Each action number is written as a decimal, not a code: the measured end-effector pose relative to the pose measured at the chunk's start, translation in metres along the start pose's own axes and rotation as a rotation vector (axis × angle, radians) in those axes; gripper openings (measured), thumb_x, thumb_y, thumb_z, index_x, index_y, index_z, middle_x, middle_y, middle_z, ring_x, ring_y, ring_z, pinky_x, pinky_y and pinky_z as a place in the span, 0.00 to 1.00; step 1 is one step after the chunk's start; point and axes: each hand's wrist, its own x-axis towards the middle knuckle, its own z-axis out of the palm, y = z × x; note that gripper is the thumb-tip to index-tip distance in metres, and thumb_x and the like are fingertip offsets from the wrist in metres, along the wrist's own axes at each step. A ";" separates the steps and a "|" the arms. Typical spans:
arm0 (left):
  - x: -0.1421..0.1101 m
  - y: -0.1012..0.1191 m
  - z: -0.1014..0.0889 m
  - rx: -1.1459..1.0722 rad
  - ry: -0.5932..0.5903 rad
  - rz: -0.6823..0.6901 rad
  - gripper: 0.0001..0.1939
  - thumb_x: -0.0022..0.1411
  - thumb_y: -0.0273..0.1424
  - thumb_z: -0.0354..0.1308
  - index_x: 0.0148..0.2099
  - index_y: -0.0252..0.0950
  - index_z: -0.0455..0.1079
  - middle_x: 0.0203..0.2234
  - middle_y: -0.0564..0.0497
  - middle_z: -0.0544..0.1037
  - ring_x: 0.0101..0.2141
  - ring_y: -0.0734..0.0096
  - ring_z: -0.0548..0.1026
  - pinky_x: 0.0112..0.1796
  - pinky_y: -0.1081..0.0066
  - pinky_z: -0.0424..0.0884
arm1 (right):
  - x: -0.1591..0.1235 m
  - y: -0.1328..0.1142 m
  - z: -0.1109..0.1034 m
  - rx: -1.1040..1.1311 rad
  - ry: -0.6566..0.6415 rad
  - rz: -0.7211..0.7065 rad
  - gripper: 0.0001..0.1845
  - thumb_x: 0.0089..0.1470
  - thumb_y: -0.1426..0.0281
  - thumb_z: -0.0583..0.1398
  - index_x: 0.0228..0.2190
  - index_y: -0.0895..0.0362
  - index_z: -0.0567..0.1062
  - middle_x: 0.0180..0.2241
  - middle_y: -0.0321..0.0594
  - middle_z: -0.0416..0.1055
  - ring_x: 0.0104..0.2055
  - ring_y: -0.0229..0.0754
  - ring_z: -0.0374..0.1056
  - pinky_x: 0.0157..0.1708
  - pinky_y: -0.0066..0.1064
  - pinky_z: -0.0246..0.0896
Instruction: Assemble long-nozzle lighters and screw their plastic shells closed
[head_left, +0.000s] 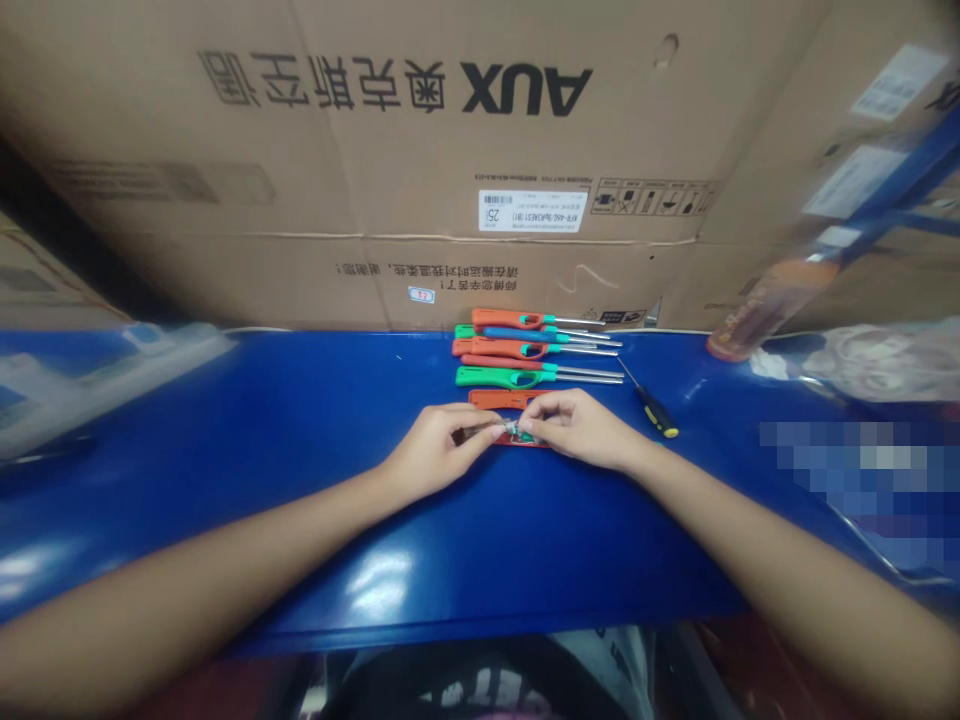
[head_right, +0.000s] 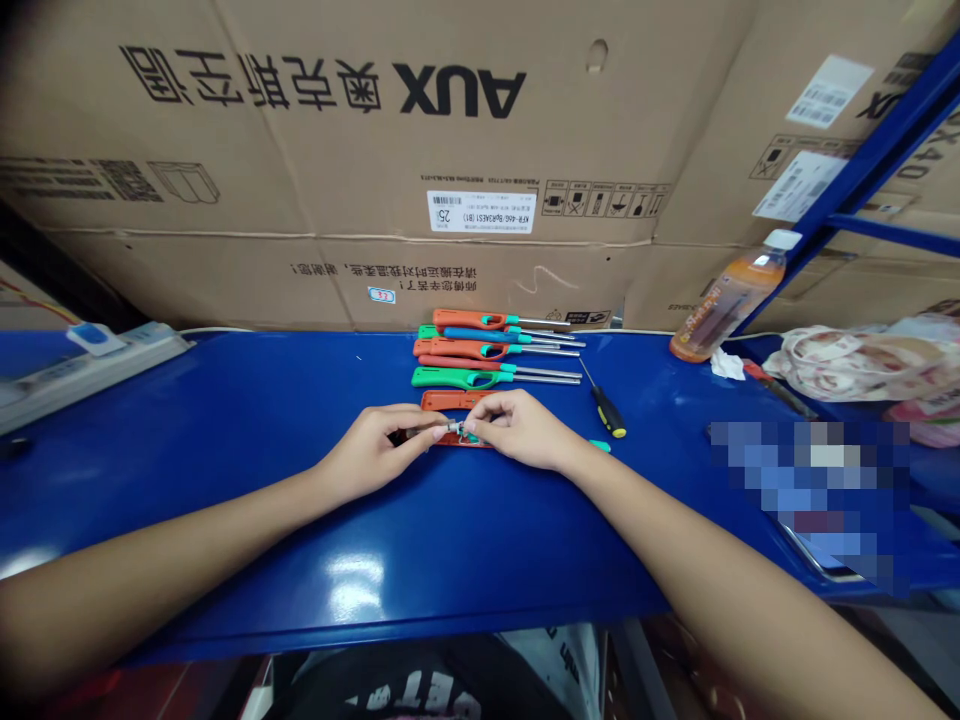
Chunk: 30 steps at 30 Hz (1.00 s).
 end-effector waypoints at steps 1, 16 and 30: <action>0.000 0.000 0.000 -0.006 0.001 -0.004 0.13 0.69 0.38 0.58 0.45 0.38 0.81 0.34 0.50 0.83 0.29 0.71 0.76 0.30 0.74 0.68 | 0.000 0.000 0.001 0.010 0.002 0.005 0.23 0.43 0.53 0.70 0.30 0.59 0.75 0.23 0.31 0.67 0.20 0.29 0.54 0.20 0.25 0.47; 0.001 -0.002 0.000 -0.047 -0.015 0.033 0.12 0.69 0.36 0.58 0.46 0.39 0.81 0.38 0.50 0.84 0.36 0.67 0.78 0.38 0.71 0.71 | -0.003 -0.002 0.004 0.006 0.020 -0.010 0.23 0.46 0.52 0.69 0.29 0.59 0.74 0.20 0.30 0.65 0.18 0.28 0.53 0.16 0.24 0.45; 0.001 -0.007 0.001 -0.077 0.035 -0.029 0.13 0.67 0.37 0.60 0.48 0.38 0.81 0.41 0.47 0.83 0.39 0.65 0.78 0.41 0.67 0.73 | -0.004 -0.003 0.008 0.020 0.077 -0.046 0.23 0.48 0.52 0.67 0.32 0.59 0.75 0.19 0.29 0.63 0.17 0.29 0.54 0.16 0.24 0.45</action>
